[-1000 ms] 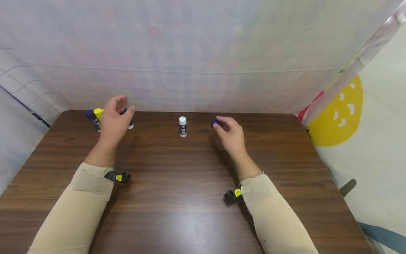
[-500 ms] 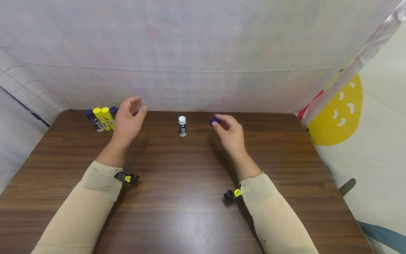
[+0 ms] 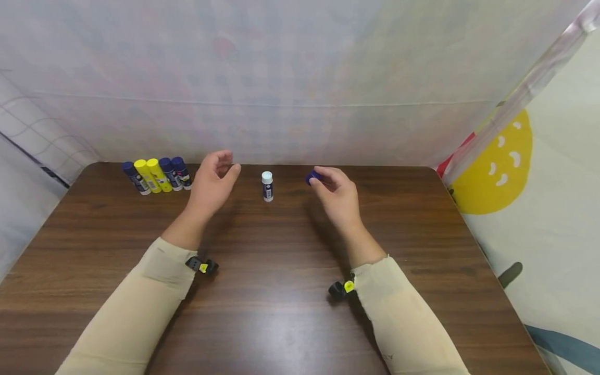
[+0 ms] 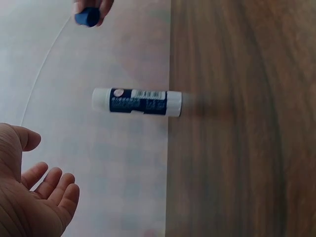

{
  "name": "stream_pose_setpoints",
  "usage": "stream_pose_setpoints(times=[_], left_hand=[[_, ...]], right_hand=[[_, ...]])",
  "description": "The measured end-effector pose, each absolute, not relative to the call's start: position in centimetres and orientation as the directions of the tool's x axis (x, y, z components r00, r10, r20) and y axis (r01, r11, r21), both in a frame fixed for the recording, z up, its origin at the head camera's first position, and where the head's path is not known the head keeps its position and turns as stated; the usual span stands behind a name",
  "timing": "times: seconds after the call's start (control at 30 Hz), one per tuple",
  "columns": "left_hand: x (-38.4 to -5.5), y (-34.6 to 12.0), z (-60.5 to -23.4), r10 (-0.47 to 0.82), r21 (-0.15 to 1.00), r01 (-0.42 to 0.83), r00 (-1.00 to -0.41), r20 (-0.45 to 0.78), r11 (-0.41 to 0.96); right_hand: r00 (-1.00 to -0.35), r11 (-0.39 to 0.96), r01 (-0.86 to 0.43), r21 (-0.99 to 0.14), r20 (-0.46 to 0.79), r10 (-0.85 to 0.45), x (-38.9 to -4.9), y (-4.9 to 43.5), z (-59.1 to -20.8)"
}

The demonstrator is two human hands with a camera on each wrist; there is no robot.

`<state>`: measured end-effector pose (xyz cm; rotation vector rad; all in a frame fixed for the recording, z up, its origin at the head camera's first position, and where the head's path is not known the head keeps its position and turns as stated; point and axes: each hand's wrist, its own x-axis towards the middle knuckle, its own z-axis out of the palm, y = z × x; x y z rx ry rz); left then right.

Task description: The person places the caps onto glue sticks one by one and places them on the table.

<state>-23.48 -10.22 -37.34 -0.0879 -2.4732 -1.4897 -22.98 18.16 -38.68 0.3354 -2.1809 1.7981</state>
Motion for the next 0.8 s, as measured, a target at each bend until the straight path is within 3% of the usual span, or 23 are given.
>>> stream_pose_setpoints(times=[0.43,0.8], left_hand=[[-24.2,-7.6,-38.5,0.024,0.865,0.166,-0.984,0.176,0.474],[-24.8,-5.9,-39.3,0.030,0.886,0.140,-0.989,0.141,0.442]], right_hand=[[-0.922,0.142,-0.378,-0.915,0.385,0.025,-22.3,17.6,-37.6],[-0.918,0.140,-0.391,-0.910,0.397,0.016,-22.1,17.5,-37.3]])
